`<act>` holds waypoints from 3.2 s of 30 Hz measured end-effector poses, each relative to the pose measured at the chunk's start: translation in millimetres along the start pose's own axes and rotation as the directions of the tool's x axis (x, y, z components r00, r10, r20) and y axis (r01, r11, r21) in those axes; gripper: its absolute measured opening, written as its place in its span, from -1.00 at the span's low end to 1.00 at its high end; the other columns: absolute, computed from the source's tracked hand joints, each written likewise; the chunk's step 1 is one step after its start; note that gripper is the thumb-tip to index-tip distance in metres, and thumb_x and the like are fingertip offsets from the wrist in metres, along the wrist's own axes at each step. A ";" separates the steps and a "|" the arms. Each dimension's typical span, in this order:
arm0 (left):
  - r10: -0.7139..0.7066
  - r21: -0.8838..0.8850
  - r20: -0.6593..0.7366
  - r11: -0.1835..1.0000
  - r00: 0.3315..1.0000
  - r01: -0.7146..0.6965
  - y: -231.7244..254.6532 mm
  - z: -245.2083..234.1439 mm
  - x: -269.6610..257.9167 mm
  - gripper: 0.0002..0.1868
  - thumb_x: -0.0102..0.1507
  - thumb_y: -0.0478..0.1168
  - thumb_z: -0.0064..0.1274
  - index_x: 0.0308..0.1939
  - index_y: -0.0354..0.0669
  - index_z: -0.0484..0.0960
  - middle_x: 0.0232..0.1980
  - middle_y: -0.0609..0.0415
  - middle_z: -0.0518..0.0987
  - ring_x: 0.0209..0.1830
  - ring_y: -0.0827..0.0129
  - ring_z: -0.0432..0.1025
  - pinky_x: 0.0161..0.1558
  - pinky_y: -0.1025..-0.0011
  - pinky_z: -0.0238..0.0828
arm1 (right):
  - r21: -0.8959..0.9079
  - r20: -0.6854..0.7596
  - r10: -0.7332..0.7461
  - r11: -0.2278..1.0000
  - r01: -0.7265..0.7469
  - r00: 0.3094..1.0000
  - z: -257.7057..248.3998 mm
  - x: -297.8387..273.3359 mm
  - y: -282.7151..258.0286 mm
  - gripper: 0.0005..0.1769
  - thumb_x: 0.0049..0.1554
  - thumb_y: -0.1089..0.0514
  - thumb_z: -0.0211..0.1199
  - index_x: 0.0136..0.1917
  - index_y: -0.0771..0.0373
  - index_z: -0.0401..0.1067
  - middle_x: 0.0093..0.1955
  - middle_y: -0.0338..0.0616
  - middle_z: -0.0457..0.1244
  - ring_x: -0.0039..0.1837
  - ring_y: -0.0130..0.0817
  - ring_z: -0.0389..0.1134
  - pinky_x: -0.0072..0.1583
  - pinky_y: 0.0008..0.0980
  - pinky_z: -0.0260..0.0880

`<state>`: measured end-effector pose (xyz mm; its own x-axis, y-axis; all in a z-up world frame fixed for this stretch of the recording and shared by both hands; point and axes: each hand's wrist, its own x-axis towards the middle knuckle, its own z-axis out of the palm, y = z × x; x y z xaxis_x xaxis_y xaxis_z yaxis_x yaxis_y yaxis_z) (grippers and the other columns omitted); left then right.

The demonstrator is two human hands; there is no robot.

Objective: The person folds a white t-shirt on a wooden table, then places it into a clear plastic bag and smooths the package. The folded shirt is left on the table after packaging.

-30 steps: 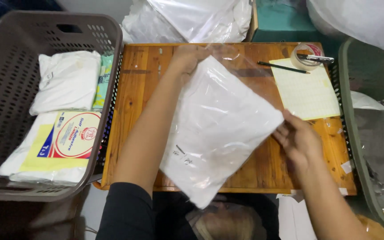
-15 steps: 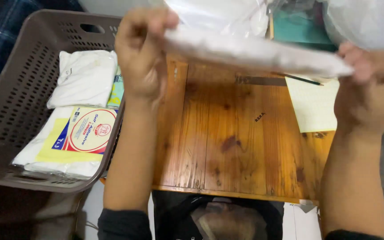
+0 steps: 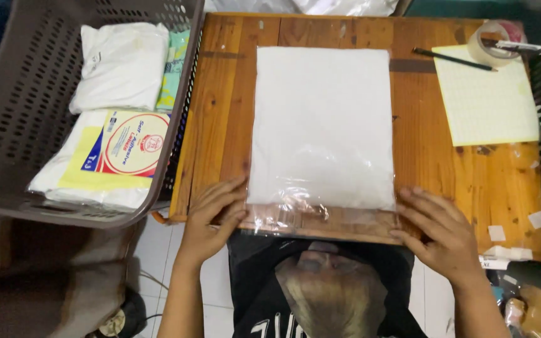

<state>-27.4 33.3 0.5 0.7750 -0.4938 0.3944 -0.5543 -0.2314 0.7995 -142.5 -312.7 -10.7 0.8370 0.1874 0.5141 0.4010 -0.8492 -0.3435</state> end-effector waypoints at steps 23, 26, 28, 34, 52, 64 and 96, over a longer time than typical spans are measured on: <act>0.405 0.461 -0.126 0.832 0.906 -0.308 -11.1 48.1 -33.9 -0.76 0.04 -0.31 0.02 -0.21 -0.05 0.58 -0.03 0.06 0.51 -0.06 0.20 0.41 0.05 0.20 0.23 | 0.050 -0.096 -0.016 0.999 0.021 0.995 4.3 -5.2 -1.2 -0.83 -0.11 0.04 0.22 -0.19 0.03 0.48 -0.05 -0.30 0.31 0.06 -0.15 0.29 0.07 -0.32 0.24; 0.456 0.518 -0.137 0.790 0.880 -0.328 -16.0 52.5 -43.7 -0.78 0.10 -0.29 -0.07 -0.19 -0.07 0.58 -0.07 0.09 0.53 -0.10 0.23 0.43 0.00 0.22 0.29 | -0.003 -0.182 -0.028 1.000 0.028 0.983 6.8 -11.9 3.1 -0.47 -0.29 -0.04 0.37 -0.05 0.19 0.43 0.06 0.01 0.25 0.02 0.04 0.26 0.05 -0.15 0.27; 0.500 0.518 -0.203 0.784 0.842 -0.341 -11.7 52.3 -43.2 -0.84 0.13 -0.37 -0.10 -0.29 -0.16 0.60 -0.17 0.04 0.57 -0.19 0.22 0.46 -0.09 0.28 0.36 | 0.064 -0.171 -0.004 0.998 0.015 0.985 6.3 -9.0 1.4 -0.57 -0.26 -0.04 0.34 -0.13 0.18 0.46 0.00 -0.04 0.28 -0.03 -0.03 0.29 0.04 -0.23 0.30; 0.438 0.443 -0.239 0.844 0.867 -0.304 -16.4 44.8 -42.2 -0.79 0.05 -0.46 -0.01 -0.24 -0.29 0.57 -0.25 -0.07 0.55 -0.31 0.15 0.46 -0.25 0.29 0.45 | 0.110 -0.159 0.140 0.986 -0.124 0.977 -4.0 -9.2 1.3 -0.86 -0.12 0.29 0.27 -0.21 0.19 0.48 -0.08 -0.09 0.31 -0.10 -0.15 0.33 -0.05 -0.34 0.33; 0.240 0.176 -0.133 0.960 0.962 -0.216 -11.8 25.0 -32.6 -0.87 0.13 -0.49 -0.11 -0.31 -0.30 0.52 -0.20 -0.09 0.46 -0.22 0.19 0.40 -0.15 0.39 0.34 | 0.025 -0.083 -0.006 1.000 0.008 0.997 3.1 -10.5 5.2 -1.00 -0.02 0.32 0.21 -0.28 0.29 0.43 -0.16 -0.03 0.26 -0.09 -0.17 0.28 -0.01 -0.31 0.27; -0.227 0.153 -0.130 0.957 0.965 0.245 1.1 27.1 -22.6 -0.92 0.13 -0.25 -0.07 -0.46 -0.10 0.50 -0.31 0.19 0.47 -0.12 0.31 0.24 -0.03 0.41 0.07 | 0.091 0.337 0.526 0.807 -0.583 0.781 -6.8 -2.5 17.1 -0.84 -0.03 0.04 0.13 -0.20 0.12 0.44 -0.12 -0.26 0.12 0.04 -0.37 0.12 0.08 -0.42 0.07; -0.375 0.052 -0.260 0.915 0.890 0.401 3.3 43.1 -28.3 -0.94 0.15 -0.27 -0.08 -0.40 -0.15 0.43 -0.41 0.11 0.39 -0.15 0.36 0.27 0.25 0.23 -0.38 | 0.349 0.176 0.654 0.658 -0.668 0.736 -3.4 13.1 -13.9 -0.97 -0.01 0.27 0.17 -0.26 0.27 0.40 -0.56 -0.17 0.11 -0.40 -0.44 0.05 -0.27 -0.44 0.10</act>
<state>-64.3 10.4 -27.6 0.9764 -0.1345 0.1689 -0.2122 -0.4529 0.8660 -138.4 -300.1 3.5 0.9436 -0.3307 0.0155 -0.1655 -0.5115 -0.8432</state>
